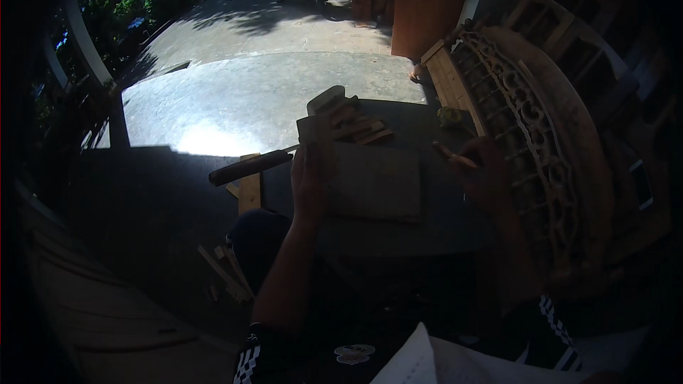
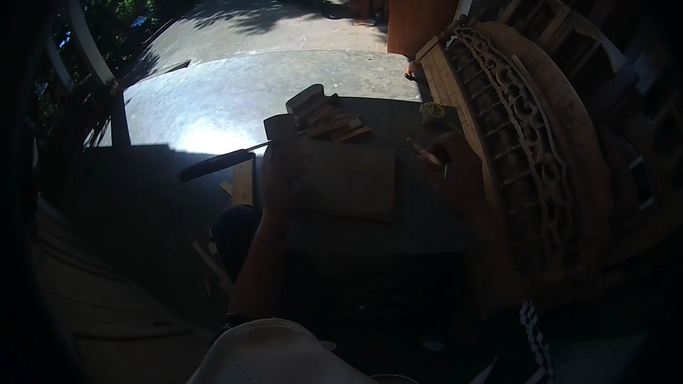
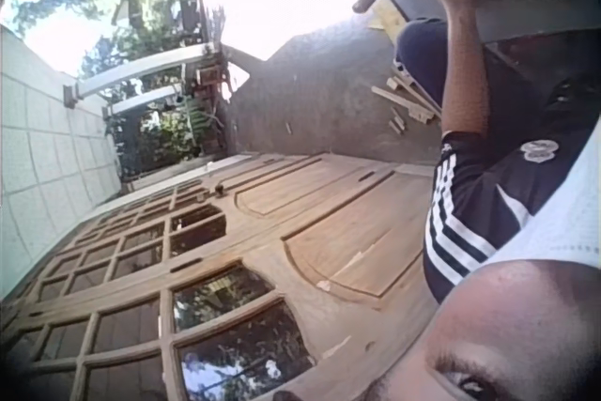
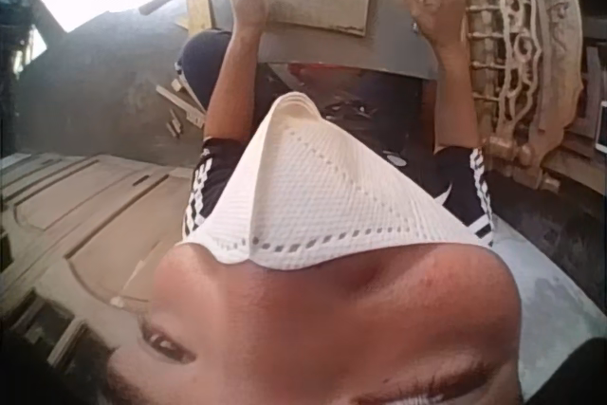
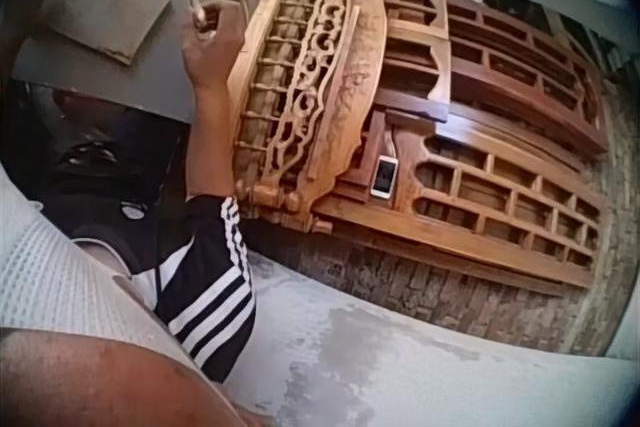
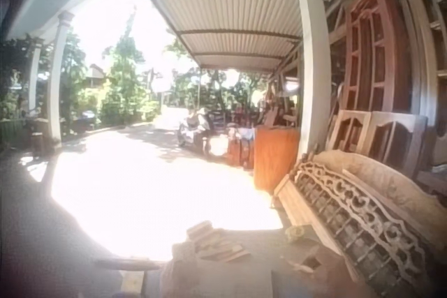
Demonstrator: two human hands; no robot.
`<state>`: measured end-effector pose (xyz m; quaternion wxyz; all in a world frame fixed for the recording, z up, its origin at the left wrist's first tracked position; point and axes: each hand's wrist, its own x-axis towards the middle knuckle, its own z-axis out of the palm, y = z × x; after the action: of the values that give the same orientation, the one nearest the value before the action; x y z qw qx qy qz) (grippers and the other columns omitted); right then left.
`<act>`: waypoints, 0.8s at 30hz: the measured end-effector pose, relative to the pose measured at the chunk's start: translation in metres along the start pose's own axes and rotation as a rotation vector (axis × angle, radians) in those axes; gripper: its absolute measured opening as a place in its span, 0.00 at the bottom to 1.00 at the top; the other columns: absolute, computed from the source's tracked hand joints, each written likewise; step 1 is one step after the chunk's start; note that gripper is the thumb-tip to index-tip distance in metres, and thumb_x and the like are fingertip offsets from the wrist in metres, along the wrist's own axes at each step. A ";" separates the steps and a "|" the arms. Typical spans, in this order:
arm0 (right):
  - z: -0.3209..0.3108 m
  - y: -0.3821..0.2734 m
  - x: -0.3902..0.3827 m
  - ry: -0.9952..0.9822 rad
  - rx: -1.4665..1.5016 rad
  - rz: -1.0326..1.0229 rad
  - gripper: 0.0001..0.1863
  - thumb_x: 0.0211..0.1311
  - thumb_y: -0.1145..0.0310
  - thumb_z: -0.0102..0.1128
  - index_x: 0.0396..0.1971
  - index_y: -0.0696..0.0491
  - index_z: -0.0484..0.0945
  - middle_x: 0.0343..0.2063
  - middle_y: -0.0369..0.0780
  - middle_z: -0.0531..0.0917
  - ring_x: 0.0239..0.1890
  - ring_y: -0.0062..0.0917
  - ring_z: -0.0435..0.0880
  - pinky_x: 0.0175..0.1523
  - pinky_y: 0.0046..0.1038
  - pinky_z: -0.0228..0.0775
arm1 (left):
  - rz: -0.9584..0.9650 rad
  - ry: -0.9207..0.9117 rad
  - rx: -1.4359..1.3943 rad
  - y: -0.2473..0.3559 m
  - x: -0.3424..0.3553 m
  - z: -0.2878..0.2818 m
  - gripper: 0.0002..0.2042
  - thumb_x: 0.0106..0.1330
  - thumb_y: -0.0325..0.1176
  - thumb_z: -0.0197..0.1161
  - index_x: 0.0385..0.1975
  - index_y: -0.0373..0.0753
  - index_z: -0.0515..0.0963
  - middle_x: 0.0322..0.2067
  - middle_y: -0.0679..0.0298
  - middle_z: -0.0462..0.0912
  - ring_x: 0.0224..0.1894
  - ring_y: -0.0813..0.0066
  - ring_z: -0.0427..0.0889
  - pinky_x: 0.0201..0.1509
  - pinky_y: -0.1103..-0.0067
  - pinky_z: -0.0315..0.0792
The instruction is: Shaping and smoothing wooden blocks using a file and sandpaper.
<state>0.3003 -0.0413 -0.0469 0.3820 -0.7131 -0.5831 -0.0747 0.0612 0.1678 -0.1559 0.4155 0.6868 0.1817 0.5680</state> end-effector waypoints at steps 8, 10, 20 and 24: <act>0.020 -0.004 0.011 -0.117 0.282 0.310 0.12 0.55 0.70 0.75 0.30 0.52 0.76 0.28 0.34 0.77 0.32 0.16 0.77 0.36 0.25 0.69 | -0.049 0.046 0.085 0.018 0.003 0.012 0.23 0.84 0.45 0.46 0.61 0.31 0.74 0.46 0.62 0.82 0.47 0.80 0.78 0.49 0.79 0.74; 0.021 0.002 0.012 0.019 0.084 0.107 0.13 0.56 0.68 0.74 0.29 0.51 0.75 0.28 0.32 0.77 0.32 0.15 0.76 0.35 0.25 0.68 | -0.010 0.074 0.113 0.007 0.002 0.007 0.22 0.84 0.45 0.46 0.60 0.31 0.75 0.45 0.63 0.81 0.46 0.80 0.78 0.49 0.79 0.73; 0.032 -0.001 0.029 0.061 0.021 -0.023 0.07 0.64 0.71 0.68 0.36 0.57 0.82 0.33 0.41 0.86 0.40 0.25 0.88 0.43 0.28 0.76 | -0.179 0.007 -0.136 -0.007 -0.005 0.005 0.24 0.70 0.34 0.61 0.63 0.31 0.69 0.49 0.57 0.76 0.49 0.64 0.75 0.51 0.70 0.70; 0.030 -0.017 0.017 -0.263 0.523 0.203 0.08 0.63 0.70 0.69 0.40 0.57 0.84 0.33 0.42 0.87 0.39 0.29 0.89 0.44 0.31 0.77 | -0.034 0.014 0.129 0.007 0.000 0.008 0.20 0.83 0.45 0.48 0.51 0.34 0.78 0.33 0.71 0.77 0.34 0.86 0.73 0.36 0.81 0.68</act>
<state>0.2806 -0.0088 -0.0512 0.4793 -0.6487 -0.5527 0.2097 0.0671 0.1612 -0.1505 0.3786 0.7051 0.2325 0.5527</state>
